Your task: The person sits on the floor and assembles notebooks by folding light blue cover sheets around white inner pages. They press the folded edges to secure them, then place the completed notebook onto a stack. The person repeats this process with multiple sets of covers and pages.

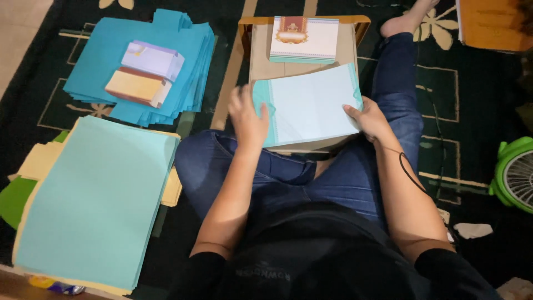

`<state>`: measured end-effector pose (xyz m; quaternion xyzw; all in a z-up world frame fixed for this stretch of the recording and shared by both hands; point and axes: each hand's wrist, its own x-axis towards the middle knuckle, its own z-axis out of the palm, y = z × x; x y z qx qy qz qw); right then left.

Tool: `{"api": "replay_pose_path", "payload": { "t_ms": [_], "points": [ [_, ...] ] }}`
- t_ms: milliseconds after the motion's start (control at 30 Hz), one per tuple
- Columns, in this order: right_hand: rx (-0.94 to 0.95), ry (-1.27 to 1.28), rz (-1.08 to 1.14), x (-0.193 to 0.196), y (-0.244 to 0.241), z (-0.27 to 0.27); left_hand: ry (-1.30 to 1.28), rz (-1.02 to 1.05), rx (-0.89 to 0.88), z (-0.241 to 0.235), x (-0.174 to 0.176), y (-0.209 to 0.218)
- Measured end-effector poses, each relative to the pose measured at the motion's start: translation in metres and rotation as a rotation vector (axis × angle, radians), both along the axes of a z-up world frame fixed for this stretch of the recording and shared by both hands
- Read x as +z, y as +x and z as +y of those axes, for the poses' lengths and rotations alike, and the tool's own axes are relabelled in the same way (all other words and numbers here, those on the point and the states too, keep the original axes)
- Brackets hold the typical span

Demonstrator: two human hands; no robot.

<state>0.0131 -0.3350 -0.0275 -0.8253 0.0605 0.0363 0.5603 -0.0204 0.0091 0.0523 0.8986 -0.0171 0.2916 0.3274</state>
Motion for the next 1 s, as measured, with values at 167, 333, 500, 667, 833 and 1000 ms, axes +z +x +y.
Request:
{"api": "replay_pose_path", "payload": {
  "t_ms": [167, 333, 500, 667, 833, 1000],
  "points": [
    [-0.008, -0.052, -0.027, 0.005, -0.012, 0.011, 0.167, 0.058, -0.452, -0.05, -0.024, 0.013],
    [-0.056, -0.283, -0.032, 0.004, -0.012, -0.001, 0.494, 0.466, -0.532, -0.067, -0.019, 0.014],
    [0.01, -0.53, -0.125, 0.022, -0.031, 0.017, 0.473, 0.499, -0.524, -0.065, -0.02, 0.014],
    [0.033, -0.661, 0.051, 0.058, -0.055, 0.036, 0.469, 0.514, -0.539, -0.063, -0.016, 0.014],
    [0.012, -0.611, -0.103, 0.086, -0.068, 0.052, 0.458, 0.507, -0.539, -0.062, -0.018, 0.015],
    [0.328, -0.097, -0.558, 0.092, -0.079, 0.066, 0.29, 0.408, -0.561, -0.059, -0.034, 0.02]
  ]
}}
